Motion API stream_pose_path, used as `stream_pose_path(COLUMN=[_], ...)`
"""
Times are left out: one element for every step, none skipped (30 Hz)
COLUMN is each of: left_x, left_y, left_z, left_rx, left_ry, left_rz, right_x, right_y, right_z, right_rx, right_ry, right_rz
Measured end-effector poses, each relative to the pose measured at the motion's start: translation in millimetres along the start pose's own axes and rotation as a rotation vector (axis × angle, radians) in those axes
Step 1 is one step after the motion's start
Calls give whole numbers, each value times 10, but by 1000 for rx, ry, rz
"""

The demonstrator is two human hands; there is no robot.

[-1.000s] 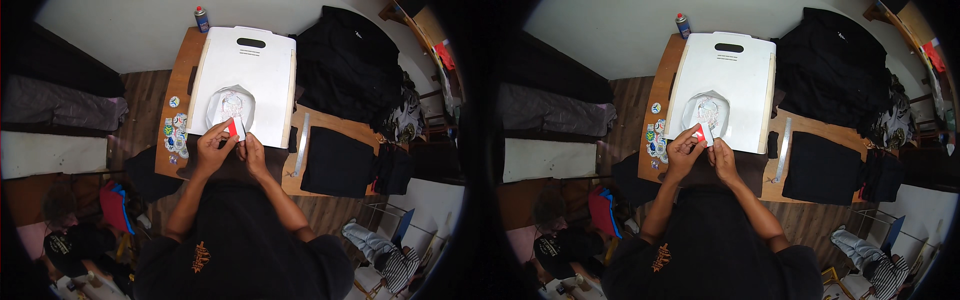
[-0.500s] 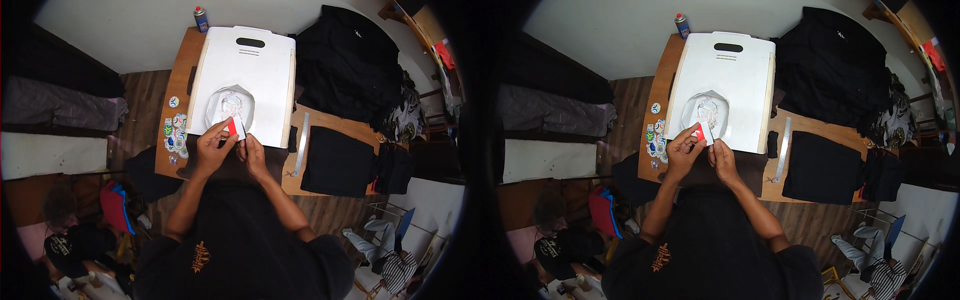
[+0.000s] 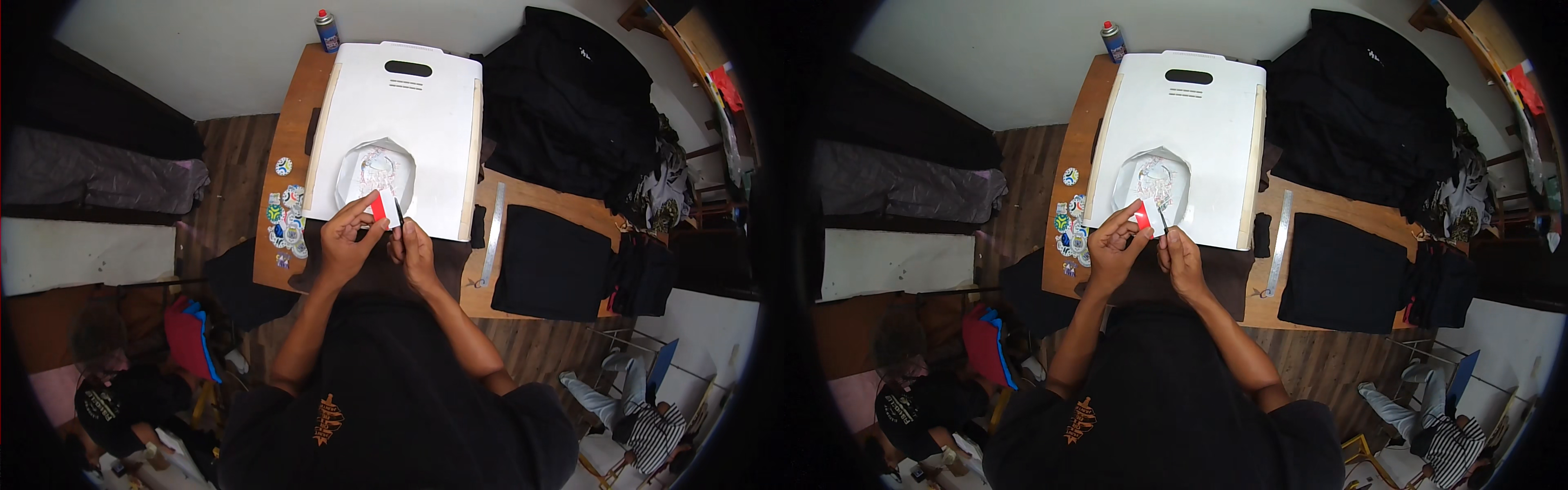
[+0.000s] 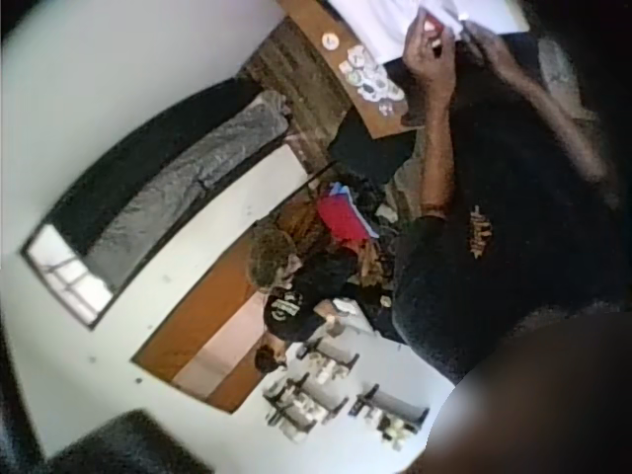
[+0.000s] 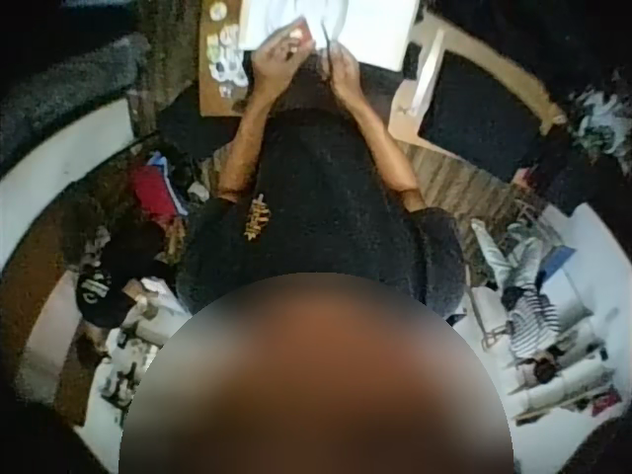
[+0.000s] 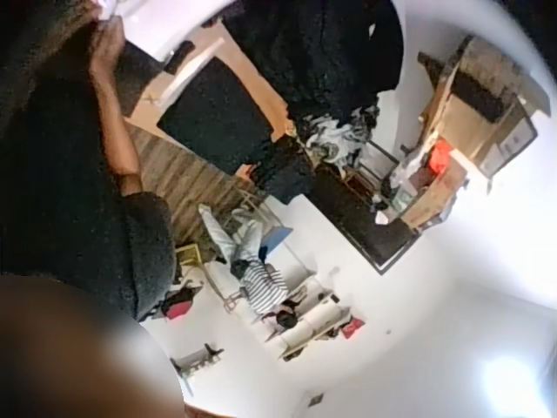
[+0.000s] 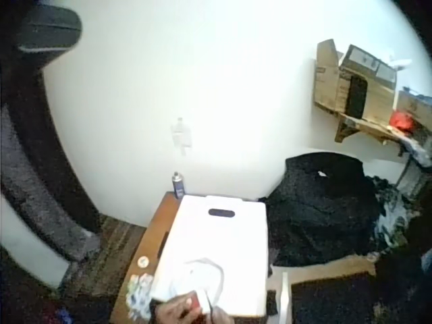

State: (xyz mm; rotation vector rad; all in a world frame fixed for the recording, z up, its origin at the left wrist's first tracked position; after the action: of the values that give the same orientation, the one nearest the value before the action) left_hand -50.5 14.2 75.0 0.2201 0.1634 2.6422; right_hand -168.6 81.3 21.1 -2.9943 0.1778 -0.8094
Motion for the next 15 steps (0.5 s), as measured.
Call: stream_pose_path(left_x=[3,8,15,21,28,35,40,42,40,38,37,35,34,33,36], left_y=[0,1,2,2,2,2,3,2,0,-2,-3,-7,-9,-7,-4], left_z=[-5,-2,2,4,0,-6,-9,-5,-1,2,-6,-18,-24,-16,-1], left_rx=[-2,-2,-12,-22,-22,-21,-20,-20,-23,-27,-26,-28,-30,-30,-24], left_ry=[-6,-6,-7,-8,-9,-12,-15,-15,-8,-2,-1,-10,-20,-19,-14], left_rz=[0,0,-3,-6,-6,-7,-9,-9,-12,-15,-15,-10,-5,-5,-12], right_x=[-7,-9,-9,-9,-11,-16,-20,-21,-20,-19,-20,-20,-19,-20,-21], right_y=[-3,-3,1,4,8,13,16,17,20,22,23,21,20,21,22], right_z=[4,-1,-8,-13,-10,-5,-3,-10,-17,-23,-26,-30,-32,-30,-26], right_rx=[-5,-5,-5,-5,-5,-2,0,0,-2,-4,-4,-3,-2,-2,-1], right_ry=[3,3,-3,-9,-9,-33,-57,-57,-40,-22,-22,-18,-14,-14,-15], right_rz=[-10,-10,-10,-10,-9,8,26,26,28,29,29,28,28,27,21])
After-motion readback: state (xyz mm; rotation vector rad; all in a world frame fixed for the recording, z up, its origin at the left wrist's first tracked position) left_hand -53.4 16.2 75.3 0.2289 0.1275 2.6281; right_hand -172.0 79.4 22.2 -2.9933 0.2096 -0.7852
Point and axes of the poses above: each hand's wrist, its own y-axis towards the middle knuckle, its own x-axis out of the palm, z = x × y, the point moved 1 cm from there along y, towards the middle knuckle, and after that the axes turned 4 degrees about -z, right-handed, at the moved point
